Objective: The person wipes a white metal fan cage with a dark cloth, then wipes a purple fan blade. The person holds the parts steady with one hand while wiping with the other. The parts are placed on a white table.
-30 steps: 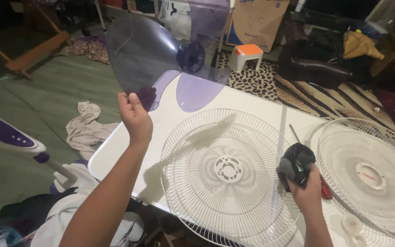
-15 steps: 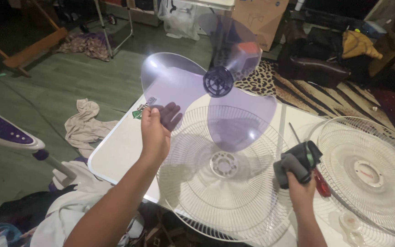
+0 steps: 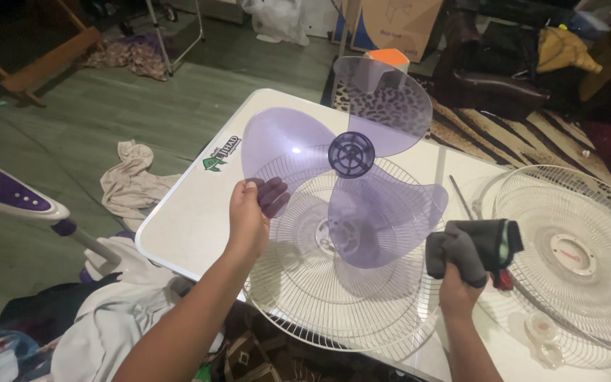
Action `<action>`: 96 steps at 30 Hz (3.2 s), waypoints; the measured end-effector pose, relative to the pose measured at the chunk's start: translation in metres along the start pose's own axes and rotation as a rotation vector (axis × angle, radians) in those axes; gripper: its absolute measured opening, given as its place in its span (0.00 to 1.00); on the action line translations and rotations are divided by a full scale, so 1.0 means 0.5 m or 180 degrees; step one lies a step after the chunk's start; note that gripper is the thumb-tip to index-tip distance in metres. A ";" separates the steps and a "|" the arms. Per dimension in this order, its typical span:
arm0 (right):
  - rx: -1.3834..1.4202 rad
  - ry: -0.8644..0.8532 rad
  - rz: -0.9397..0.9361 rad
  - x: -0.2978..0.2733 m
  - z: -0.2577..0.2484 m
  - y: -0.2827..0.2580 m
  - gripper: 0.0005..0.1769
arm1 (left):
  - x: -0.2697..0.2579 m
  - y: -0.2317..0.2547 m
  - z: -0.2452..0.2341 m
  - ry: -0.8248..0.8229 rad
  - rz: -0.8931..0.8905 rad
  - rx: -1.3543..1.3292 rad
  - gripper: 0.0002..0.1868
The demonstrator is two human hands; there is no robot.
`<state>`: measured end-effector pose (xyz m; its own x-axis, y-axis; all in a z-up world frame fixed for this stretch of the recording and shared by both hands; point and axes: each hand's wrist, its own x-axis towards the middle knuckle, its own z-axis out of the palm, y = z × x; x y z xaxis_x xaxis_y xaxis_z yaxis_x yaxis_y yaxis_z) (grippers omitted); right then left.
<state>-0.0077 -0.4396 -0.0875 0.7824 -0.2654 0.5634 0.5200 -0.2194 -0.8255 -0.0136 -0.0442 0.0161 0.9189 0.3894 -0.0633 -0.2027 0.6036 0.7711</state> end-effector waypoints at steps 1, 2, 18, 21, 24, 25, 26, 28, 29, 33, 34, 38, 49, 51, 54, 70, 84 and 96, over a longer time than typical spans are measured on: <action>-0.0021 -0.0029 -0.0083 0.001 0.001 -0.011 0.17 | 0.000 -0.001 0.000 -0.0020 0.0015 0.0038 0.14; -0.0043 -0.0057 -0.0166 0.002 -0.001 -0.023 0.17 | 0.000 -0.002 0.001 -0.0041 0.0030 0.0076 0.15; 0.4006 -0.1928 0.1146 0.003 -0.017 0.028 0.10 | 0.006 -0.033 -0.005 0.0210 0.0135 -0.0093 0.13; 0.1323 -0.2124 0.1799 0.001 -0.018 0.035 0.09 | 0.007 -0.024 -0.020 0.0246 0.0174 -0.0199 0.13; 0.0990 -0.1643 -0.0339 -0.039 0.003 -0.027 0.15 | 0.006 -0.013 -0.037 0.0329 0.0212 -0.0299 0.12; 0.1401 -0.1774 0.0116 -0.033 0.009 -0.050 0.09 | 0.004 -0.009 -0.045 0.0332 0.0240 -0.0321 0.12; 0.1804 -0.1902 0.0573 -0.024 0.012 -0.074 0.08 | 0.002 -0.005 -0.052 0.0336 0.0269 -0.0346 0.12; 0.1613 -0.1725 0.0583 -0.021 0.031 -0.119 0.06 | -0.004 0.001 -0.069 0.0346 0.0317 -0.0321 0.12; 0.1026 -0.1411 0.0138 -0.035 0.047 -0.141 0.07 | -0.006 0.004 -0.078 0.0352 0.0340 -0.0310 0.12; 0.0363 -0.1047 -0.0883 -0.044 0.108 -0.205 0.11 | -0.010 0.010 -0.106 0.0368 0.0393 -0.0456 0.11; 0.0139 -0.0978 -0.0943 -0.046 0.118 -0.212 0.11 | -0.010 0.012 -0.110 0.0395 0.0390 -0.0460 0.11; -0.0261 -0.0857 -0.0938 -0.046 0.163 -0.202 0.11 | -0.015 0.020 -0.123 0.0460 0.0452 -0.0491 0.11; 0.0361 -0.1215 0.0294 -0.032 0.244 -0.025 0.10 | -0.014 0.082 -0.168 0.0740 0.0912 -0.0529 0.12; 0.1605 -0.1466 0.1389 -0.097 0.192 -0.012 0.15 | -0.013 0.088 -0.192 0.0746 0.0938 -0.0589 0.12; 0.1561 -0.2036 0.1452 -0.137 0.159 -0.042 0.19 | -0.009 0.097 -0.219 0.0685 0.0922 -0.0700 0.11; -0.1088 -0.2604 -0.0147 -0.112 0.184 -0.178 0.33 | -0.092 0.064 -0.200 0.0521 0.0354 -0.0549 0.11; -0.0186 -0.1986 0.0719 -0.014 0.312 -0.096 0.26 | -0.015 0.004 -0.229 0.0442 0.0518 -0.0654 0.08; -0.0205 -0.1666 0.0371 0.059 0.364 -0.034 0.22 | 0.078 -0.033 -0.199 0.0436 0.0369 -0.0522 0.10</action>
<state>0.0690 -0.2729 -0.0627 0.9084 0.2083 0.3624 0.4102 -0.2778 -0.8686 -0.0082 0.0304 -0.0621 0.8340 0.5467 -0.0744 -0.3666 0.6499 0.6657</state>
